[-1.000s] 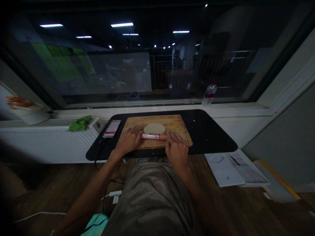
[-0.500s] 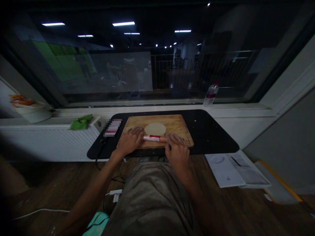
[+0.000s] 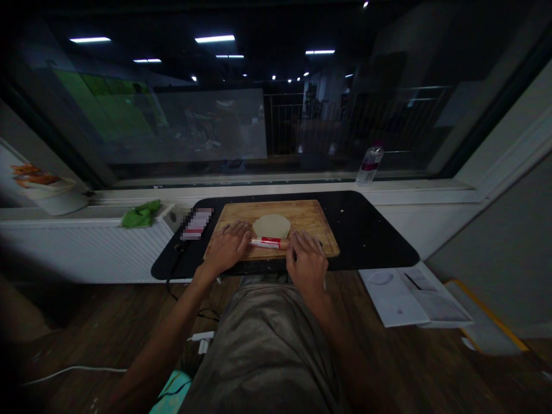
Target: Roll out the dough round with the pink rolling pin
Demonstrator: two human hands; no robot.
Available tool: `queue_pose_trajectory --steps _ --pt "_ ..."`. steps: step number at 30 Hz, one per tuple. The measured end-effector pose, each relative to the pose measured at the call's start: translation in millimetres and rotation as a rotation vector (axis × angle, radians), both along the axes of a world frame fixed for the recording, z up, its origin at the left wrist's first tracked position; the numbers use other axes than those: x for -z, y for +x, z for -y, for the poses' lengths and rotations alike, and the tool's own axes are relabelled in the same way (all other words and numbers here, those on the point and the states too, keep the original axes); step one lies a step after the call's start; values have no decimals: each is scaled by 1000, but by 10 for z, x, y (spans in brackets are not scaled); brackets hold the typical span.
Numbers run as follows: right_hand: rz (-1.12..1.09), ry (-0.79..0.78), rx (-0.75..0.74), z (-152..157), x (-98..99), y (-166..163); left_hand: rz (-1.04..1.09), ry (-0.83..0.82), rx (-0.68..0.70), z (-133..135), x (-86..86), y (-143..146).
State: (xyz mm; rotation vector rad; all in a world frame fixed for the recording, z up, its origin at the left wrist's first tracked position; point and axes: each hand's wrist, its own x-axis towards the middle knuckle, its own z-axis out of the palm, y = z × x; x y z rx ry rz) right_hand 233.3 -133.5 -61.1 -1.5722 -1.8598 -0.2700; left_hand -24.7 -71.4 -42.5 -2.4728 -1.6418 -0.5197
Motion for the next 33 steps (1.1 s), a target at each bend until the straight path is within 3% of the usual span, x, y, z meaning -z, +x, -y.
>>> queue_pose_trajectory --steps 8,18,33 --pt "85 -81 0 -211 -156 -22 -12 -4 27 23 -93 24" --pt "169 -149 56 -211 -257 -64 -71 -35 45 -23 -152 33" --pt "179 -242 112 -194 -425 -132 -164 -69 -60 -153 -282 111"
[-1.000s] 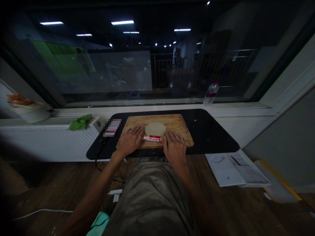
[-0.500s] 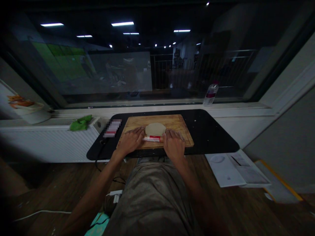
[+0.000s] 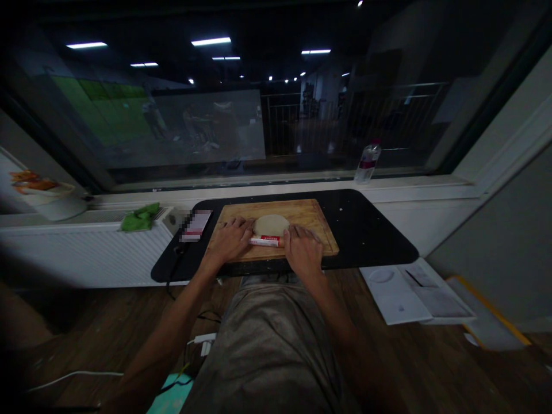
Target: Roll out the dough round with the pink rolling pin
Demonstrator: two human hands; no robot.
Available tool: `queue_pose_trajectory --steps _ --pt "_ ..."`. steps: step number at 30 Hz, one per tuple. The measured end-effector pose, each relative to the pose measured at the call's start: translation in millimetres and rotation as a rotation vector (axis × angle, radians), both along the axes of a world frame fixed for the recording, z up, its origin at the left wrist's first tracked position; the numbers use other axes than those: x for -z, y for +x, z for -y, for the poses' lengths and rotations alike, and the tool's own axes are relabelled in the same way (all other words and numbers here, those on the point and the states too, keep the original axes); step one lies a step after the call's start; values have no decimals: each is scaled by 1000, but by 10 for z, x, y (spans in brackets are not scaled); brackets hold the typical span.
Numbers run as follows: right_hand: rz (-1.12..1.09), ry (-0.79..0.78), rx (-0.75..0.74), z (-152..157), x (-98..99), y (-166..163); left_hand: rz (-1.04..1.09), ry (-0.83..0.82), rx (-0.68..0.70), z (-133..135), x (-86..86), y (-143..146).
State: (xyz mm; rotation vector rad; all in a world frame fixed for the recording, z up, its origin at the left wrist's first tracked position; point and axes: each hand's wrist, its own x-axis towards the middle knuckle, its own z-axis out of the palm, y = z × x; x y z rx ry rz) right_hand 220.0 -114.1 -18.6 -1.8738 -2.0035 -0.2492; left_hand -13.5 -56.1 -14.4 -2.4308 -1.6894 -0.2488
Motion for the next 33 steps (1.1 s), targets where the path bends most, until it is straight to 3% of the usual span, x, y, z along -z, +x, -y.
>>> queue_pose_trajectory --steps 10,16,28,33 --pt "-5 41 6 -198 -20 5 34 -8 -19 -140 18 15" --pt "-19 26 23 -249 -40 7 25 -22 20 -238 -56 38" --pt "-14 45 27 -25 29 -32 66 -2 39 25 26 -16" --pt "-21 22 34 -61 19 -24 74 1 35 -50 48 -13"
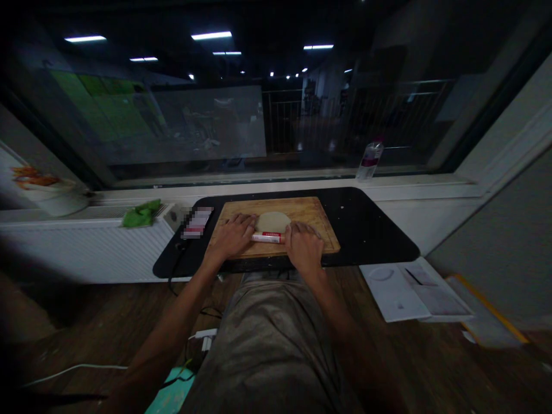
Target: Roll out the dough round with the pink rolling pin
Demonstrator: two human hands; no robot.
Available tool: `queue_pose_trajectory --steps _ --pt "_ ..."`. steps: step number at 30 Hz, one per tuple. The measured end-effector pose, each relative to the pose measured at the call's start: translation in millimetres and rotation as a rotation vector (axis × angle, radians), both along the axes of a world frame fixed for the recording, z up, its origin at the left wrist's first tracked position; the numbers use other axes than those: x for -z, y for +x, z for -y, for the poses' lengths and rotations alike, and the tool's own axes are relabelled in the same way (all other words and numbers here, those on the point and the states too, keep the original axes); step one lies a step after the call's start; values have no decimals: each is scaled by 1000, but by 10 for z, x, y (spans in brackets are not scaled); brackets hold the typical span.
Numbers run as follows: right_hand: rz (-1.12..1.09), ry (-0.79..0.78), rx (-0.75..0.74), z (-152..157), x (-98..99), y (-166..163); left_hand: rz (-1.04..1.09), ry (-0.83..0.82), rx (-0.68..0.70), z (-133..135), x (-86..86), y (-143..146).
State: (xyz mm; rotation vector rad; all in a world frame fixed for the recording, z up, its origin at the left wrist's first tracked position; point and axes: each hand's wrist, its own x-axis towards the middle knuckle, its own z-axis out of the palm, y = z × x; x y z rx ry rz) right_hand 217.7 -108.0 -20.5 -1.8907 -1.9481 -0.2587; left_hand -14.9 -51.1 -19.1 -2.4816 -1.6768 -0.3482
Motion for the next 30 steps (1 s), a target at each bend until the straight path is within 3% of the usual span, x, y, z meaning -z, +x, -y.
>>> queue_pose_trajectory --steps 8,19,26,30 --pt "-26 -6 42 -292 -70 23 -6 -32 -4 -302 -88 66" --pt "5 40 21 -25 -34 -37 14 -7 -34 -20 42 -15" --pt "-20 -47 41 -295 -99 19 12 -16 -7 -249 -49 32" --pt "-21 -33 41 -293 -87 15 21 -20 -4 -281 -76 40"
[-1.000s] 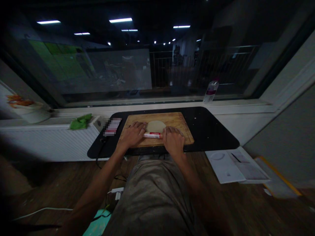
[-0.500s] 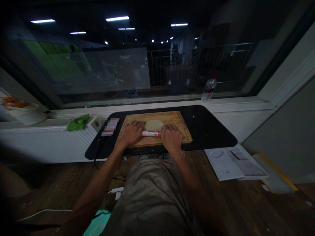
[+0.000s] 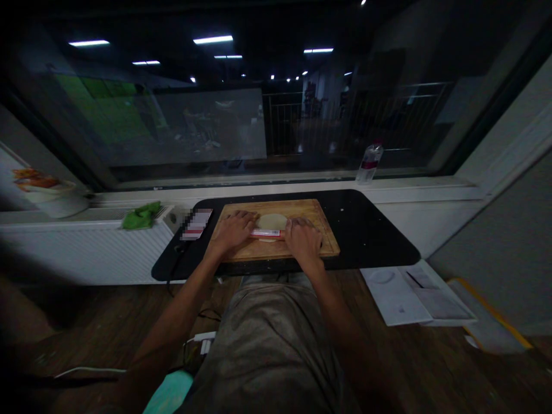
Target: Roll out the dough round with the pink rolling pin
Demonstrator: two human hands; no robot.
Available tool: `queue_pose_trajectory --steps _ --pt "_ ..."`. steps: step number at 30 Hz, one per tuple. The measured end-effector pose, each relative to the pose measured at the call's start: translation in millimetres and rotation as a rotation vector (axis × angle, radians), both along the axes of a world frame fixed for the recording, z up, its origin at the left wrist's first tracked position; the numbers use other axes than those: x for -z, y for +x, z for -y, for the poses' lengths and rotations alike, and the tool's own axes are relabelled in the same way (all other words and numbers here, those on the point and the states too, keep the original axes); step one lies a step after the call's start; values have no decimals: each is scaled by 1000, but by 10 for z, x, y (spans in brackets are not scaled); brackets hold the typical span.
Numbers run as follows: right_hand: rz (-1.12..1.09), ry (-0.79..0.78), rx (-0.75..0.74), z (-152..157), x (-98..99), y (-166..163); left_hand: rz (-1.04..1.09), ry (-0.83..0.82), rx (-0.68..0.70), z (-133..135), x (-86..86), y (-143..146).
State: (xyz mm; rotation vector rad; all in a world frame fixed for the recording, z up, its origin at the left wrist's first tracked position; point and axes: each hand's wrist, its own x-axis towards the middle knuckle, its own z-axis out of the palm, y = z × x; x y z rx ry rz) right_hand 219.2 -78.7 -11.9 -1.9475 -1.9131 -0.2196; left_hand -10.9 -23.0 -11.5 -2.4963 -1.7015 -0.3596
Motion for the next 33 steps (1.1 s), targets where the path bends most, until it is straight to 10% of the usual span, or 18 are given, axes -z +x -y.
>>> queue_pose_trajectory --steps 33 --pt "-15 106 -67 258 191 -28 25 -19 -16 -29 24 -11"
